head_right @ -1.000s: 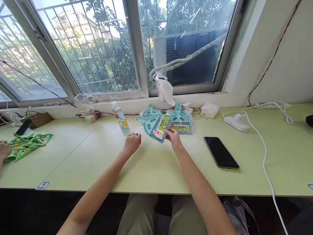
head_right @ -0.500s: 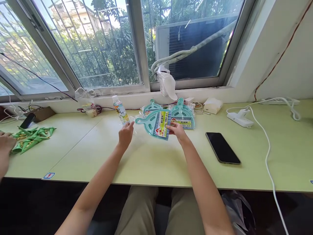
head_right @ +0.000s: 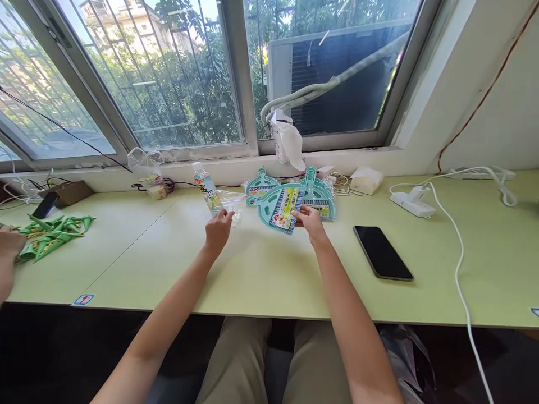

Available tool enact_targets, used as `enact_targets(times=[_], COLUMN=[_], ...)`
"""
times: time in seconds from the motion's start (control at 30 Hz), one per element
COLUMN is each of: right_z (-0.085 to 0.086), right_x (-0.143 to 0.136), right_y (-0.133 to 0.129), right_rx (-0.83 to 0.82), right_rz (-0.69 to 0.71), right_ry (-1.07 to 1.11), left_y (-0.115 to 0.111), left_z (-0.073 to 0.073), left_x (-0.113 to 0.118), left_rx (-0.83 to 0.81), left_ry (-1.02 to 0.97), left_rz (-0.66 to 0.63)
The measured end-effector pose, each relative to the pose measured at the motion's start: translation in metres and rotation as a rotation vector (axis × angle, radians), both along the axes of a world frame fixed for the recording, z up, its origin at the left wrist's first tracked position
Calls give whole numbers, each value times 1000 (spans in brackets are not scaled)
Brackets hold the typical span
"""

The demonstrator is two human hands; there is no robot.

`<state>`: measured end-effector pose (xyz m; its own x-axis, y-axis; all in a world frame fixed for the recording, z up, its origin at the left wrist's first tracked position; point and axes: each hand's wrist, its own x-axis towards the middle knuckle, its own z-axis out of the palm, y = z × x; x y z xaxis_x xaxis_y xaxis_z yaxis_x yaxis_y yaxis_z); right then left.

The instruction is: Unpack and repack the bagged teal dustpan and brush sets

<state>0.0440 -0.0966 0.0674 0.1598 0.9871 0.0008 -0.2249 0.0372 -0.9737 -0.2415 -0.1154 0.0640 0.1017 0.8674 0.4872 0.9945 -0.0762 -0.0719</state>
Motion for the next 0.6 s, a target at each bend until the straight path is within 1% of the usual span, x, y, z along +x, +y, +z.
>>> enact_targets(times=[0.13,0.27,0.4,0.5,0.6], right_z=[4,4,3,4,5], right_x=[1,5,11,13,14], right_y=[-2,0,1,0,-1], right_rx=[-46,-108,-134,-142,-148], right_rz=[24,56,30,10,14], right_ry=[-29,-81,-129,-157,-176], left_y=[4,7,7,6,3], left_z=[-5,-14,-21,-22,-20], left_x=[1,8,17,20,22], left_rx=[-64,-119,-149,-174,-156], left_ry=[85,151,185,190,148], left_rz=[-47,-109,-147,-168,-157])
